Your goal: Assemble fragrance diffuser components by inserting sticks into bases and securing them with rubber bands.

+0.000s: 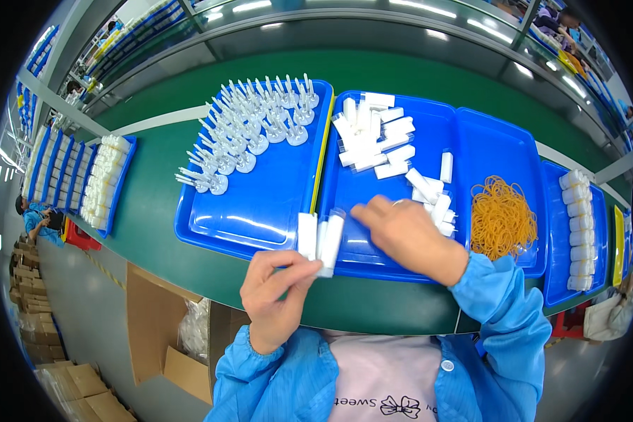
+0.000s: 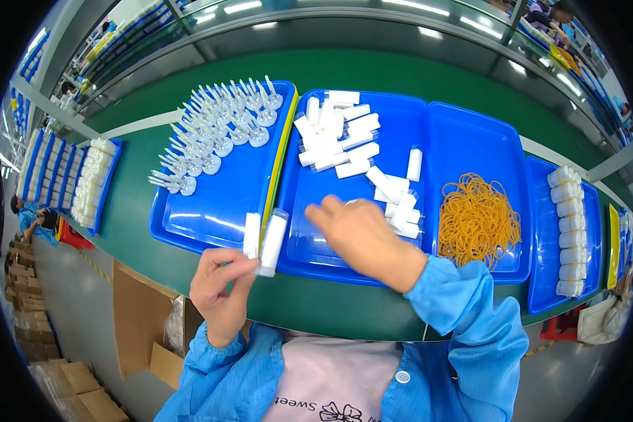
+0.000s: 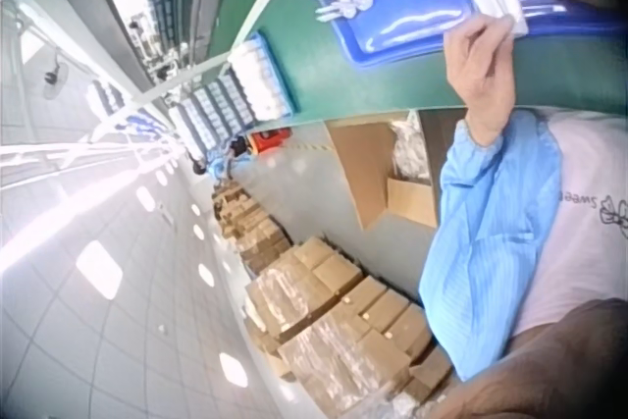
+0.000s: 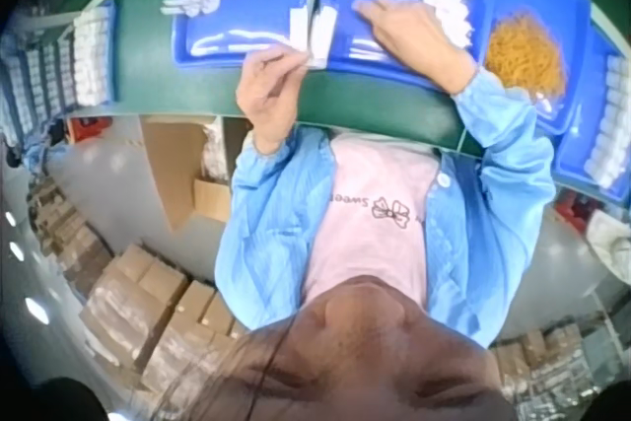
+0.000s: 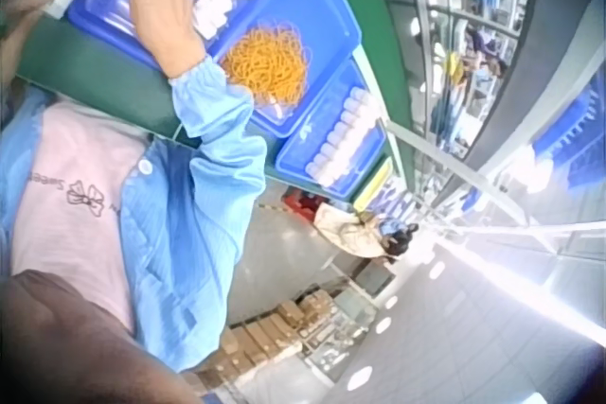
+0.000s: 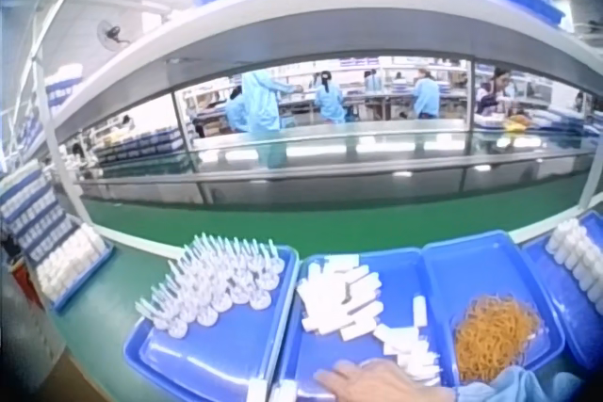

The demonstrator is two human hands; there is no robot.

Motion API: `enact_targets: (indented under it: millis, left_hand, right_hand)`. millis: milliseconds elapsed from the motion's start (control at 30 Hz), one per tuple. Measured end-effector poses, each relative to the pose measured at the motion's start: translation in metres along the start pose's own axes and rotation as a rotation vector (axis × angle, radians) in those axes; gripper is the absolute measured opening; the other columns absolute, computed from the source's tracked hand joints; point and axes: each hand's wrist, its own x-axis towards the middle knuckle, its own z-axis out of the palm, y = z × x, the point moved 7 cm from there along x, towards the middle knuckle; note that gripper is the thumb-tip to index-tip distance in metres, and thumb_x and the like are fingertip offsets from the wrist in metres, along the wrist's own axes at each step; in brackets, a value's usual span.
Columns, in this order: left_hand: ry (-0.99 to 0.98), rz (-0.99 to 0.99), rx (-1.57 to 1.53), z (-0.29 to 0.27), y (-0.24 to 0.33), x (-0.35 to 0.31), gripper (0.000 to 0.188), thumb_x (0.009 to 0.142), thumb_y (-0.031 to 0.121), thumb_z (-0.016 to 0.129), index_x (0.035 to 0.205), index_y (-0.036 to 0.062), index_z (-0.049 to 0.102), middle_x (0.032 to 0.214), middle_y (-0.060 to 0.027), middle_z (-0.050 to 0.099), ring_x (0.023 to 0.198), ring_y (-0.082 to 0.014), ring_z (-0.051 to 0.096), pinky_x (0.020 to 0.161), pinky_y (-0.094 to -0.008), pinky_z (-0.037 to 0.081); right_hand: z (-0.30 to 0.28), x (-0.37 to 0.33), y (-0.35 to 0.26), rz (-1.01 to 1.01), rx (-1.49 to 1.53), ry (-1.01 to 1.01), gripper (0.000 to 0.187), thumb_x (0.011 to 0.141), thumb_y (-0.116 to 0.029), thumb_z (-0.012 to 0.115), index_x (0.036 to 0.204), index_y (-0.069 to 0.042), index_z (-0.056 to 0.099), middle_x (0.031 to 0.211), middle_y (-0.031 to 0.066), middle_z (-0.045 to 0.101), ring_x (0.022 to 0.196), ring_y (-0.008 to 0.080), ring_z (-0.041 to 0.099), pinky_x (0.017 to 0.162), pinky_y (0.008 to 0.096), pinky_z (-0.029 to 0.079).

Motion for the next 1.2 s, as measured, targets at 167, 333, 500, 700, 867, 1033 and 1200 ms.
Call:
enact_targets:
  millis: [167, 333, 500, 700, 867, 1033, 1200]
  left_hand:
    - [-0.122, 0.158, -0.078, 0.016, 0.017, 0.0, 0.038, 0.059, -0.007, 0.073, 0.094, 0.0089, 0.075, 0.087, -0.0048, 0.064, 0.078, -0.0213, 0.059, 0.068, -0.0312, 0.048]
    - [-0.186, 0.181, -0.1, 0.031, 0.03, 0.002, 0.033, 0.061, -0.009, 0.074, 0.088, 0.009, 0.075, 0.086, -0.0047, 0.064, 0.077, -0.0203, 0.058, 0.067, -0.0307, 0.046]
    - [-0.192, 0.197, -0.096, 0.036, 0.031, 0.003, 0.035, 0.061, -0.009, 0.074, 0.091, 0.0099, 0.075, 0.086, -0.0045, 0.064, 0.077, -0.0211, 0.058, 0.066, -0.0313, 0.046]
    - [-0.21, 0.194, -0.084, 0.036, 0.03, 0.004, 0.034, 0.062, -0.008, 0.074, 0.091, 0.0104, 0.075, 0.086, -0.0042, 0.064, 0.076, -0.021, 0.058, 0.066, -0.0315, 0.046]
    - [-0.23, 0.195, -0.078, 0.037, 0.029, 0.003, 0.033, 0.062, -0.007, 0.074, 0.09, 0.0105, 0.075, 0.086, -0.004, 0.064, 0.077, -0.0211, 0.059, 0.066, -0.0313, 0.046]
    - [-0.24, 0.194, -0.115, 0.038, 0.029, 0.001, 0.038, 0.06, -0.008, 0.071, 0.095, 0.0096, 0.075, 0.088, -0.0034, 0.064, 0.077, -0.0206, 0.059, 0.065, -0.031, 0.047]
    - [-0.033, 0.076, -0.186, 0.03, 0.016, -0.013, 0.036, 0.065, -0.004, 0.079, 0.099, 0.0046, 0.073, 0.108, -0.0118, 0.059, 0.079, -0.0175, 0.059, 0.068, -0.0308, 0.05]
  right_hand:
    - [-0.027, -0.011, 0.047, 0.48, 1.345, 0.343, 0.02, 0.091, -0.008, 0.059, 0.11, -0.003, 0.055, 0.099, 0.0052, 0.061, 0.083, 0.0124, 0.064, 0.074, 0.0282, 0.053]
    - [-0.027, -0.011, 0.039, 0.612, 1.643, 0.385, 0.03, 0.091, -0.009, 0.06, 0.119, -0.005, 0.05, 0.101, 0.0058, 0.061, 0.091, 0.0133, 0.062, 0.078, 0.0312, 0.054]
    - [-0.023, -0.013, 0.026, 0.598, 1.65, 0.357, 0.041, 0.093, -0.01, 0.057, 0.132, -0.006, 0.045, 0.105, 0.0032, 0.058, 0.097, 0.011, 0.06, 0.083, 0.0319, 0.054]
    - [-0.019, -0.012, 0.017, 0.59, 1.632, 0.25, 0.031, 0.092, -0.011, 0.06, 0.122, -0.005, 0.055, 0.102, -0.0003, 0.057, 0.092, 0.0062, 0.056, 0.081, 0.025, 0.049]
    - [-0.027, -0.016, 0.027, 0.473, 1.4, 0.197, 0.027, 0.091, -0.013, 0.062, 0.116, -0.004, 0.058, 0.101, 0.0009, 0.059, 0.093, 0.0058, 0.055, 0.083, 0.0227, 0.045]
    - [-0.019, -0.02, 0.016, 0.474, 1.423, 0.122, 0.027, 0.09, -0.013, 0.064, 0.114, -0.003, 0.058, 0.103, 0.0019, 0.059, 0.097, 0.0073, 0.055, 0.085, 0.0238, 0.045]
    - [-0.015, -0.032, -0.008, 0.48, 1.466, 0.129, 0.028, 0.088, -0.011, 0.066, 0.114, -0.003, 0.058, 0.105, 0.0039, 0.06, 0.103, 0.0097, 0.054, 0.088, 0.0263, 0.045]
